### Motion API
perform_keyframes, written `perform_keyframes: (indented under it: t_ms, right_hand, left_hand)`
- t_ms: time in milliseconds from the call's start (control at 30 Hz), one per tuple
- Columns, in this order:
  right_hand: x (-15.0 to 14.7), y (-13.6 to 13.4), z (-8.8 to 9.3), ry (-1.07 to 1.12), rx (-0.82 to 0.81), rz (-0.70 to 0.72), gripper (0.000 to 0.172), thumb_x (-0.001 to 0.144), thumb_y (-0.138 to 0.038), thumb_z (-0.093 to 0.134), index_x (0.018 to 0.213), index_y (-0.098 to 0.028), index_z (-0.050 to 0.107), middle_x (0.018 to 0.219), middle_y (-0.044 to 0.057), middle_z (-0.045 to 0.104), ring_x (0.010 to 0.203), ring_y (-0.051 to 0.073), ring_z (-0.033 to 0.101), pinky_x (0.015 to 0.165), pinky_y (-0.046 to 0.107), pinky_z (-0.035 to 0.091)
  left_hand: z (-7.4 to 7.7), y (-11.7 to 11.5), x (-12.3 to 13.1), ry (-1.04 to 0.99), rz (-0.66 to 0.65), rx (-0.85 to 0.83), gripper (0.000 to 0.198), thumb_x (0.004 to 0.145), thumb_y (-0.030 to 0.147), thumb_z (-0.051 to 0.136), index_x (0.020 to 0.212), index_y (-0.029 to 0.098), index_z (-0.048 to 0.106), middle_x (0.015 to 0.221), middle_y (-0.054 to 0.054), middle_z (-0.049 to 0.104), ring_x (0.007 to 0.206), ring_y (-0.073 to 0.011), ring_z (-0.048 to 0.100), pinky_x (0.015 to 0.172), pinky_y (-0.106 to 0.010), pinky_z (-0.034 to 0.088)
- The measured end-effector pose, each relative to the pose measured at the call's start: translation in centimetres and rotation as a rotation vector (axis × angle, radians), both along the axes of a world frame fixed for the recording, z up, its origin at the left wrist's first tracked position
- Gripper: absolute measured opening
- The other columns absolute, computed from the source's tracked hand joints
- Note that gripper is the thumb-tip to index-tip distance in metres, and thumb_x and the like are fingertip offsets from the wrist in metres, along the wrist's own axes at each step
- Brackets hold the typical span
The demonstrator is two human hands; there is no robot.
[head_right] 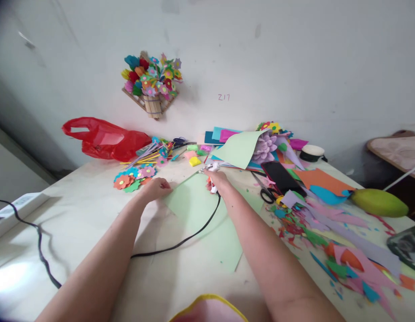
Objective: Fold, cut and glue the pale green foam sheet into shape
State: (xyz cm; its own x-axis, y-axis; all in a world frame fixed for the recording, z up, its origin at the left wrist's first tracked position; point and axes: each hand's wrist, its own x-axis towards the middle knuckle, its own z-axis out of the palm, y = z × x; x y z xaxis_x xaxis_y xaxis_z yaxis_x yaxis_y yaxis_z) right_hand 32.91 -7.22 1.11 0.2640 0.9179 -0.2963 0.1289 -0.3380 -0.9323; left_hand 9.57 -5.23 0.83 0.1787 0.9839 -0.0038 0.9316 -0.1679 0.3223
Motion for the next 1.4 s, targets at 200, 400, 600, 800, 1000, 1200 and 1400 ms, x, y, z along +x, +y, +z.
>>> perform_keyframes:
  t_ms: [200,400,600,800,1000,1200,1400]
  right_hand:
    - [-0.2,-0.3,0.1,-0.002,-0.002,0.027,0.034,0.071,-0.044,0.055,0.063,-0.012,0.051,0.040,0.001,0.050,0.032,0.011,0.046,0.029,0.021,0.038]
    - [-0.5,-0.6,0.3,0.003,0.011,0.046,0.034,0.070,-0.045,0.056,0.064,-0.012,0.051,0.039,0.000,0.049,0.032,0.010,0.046,0.029,0.020,0.037]
    - [-0.8,-0.7,0.3,0.029,0.010,0.058,0.036,0.066,-0.047,0.058,0.068,-0.012,0.051,0.041,-0.001,0.050,0.031,0.010,0.045,0.029,0.022,0.037]
    - [-1.3,-1.0,0.5,0.044,0.001,0.087,0.036,0.066,-0.048,0.059,0.064,-0.013,0.048,0.039,-0.003,0.045,0.031,0.010,0.044,0.028,0.021,0.036]
    - [-1.9,-1.7,1.0,0.056,0.010,0.116,0.024,0.071,-0.036,0.058,0.071,-0.014,0.049,0.038,-0.006,0.042,0.029,0.008,0.042,0.028,0.020,0.034]
    - [-1.9,-1.9,0.8,0.056,0.015,0.084,0.025,0.070,-0.036,0.058,0.066,-0.014,0.048,0.038,-0.006,0.043,0.029,0.009,0.042,0.027,0.021,0.035]
    - [-1.5,-1.2,0.2,-0.006,0.029,0.006,0.033,0.067,-0.043,0.059,0.061,-0.013,0.050,0.038,-0.001,0.048,0.030,0.011,0.045,0.028,0.021,0.037]
  left_hand:
    - [-0.4,-0.1,0.3,-0.048,0.032,0.011,0.021,0.059,0.034,0.054,0.073,0.022,0.064,0.078,-0.002,0.066,0.073,-0.0154,0.057,0.056,-0.021,0.038]
    - [-0.2,-0.3,0.6,-0.041,0.059,0.025,0.021,0.060,0.034,0.054,0.074,0.022,0.064,0.079,-0.002,0.066,0.073,-0.0152,0.058,0.057,-0.021,0.037]
    - [-0.2,-0.3,0.7,-0.033,0.053,0.033,0.020,0.061,0.034,0.053,0.074,0.022,0.064,0.080,-0.001,0.066,0.075,-0.0156,0.057,0.061,-0.022,0.038]
    - [-0.2,-0.3,0.8,-0.031,0.063,0.035,0.021,0.061,0.034,0.053,0.075,0.022,0.064,0.082,-0.002,0.066,0.078,-0.0164,0.057,0.064,-0.023,0.039]
    - [-0.1,-0.5,1.0,-0.024,0.073,0.034,0.020,0.061,0.033,0.052,0.074,0.022,0.064,0.081,-0.002,0.067,0.078,-0.0168,0.058,0.065,-0.023,0.039]
    - [-0.1,-0.7,0.8,-0.020,0.044,0.054,0.019,0.061,0.033,0.052,0.073,0.023,0.064,0.081,-0.002,0.067,0.078,-0.0163,0.058,0.064,-0.022,0.039]
    - [0.0,-0.7,0.2,-0.003,0.029,0.018,0.020,0.060,0.031,0.053,0.074,0.022,0.064,0.084,-0.001,0.067,0.079,-0.0163,0.058,0.065,-0.022,0.040]
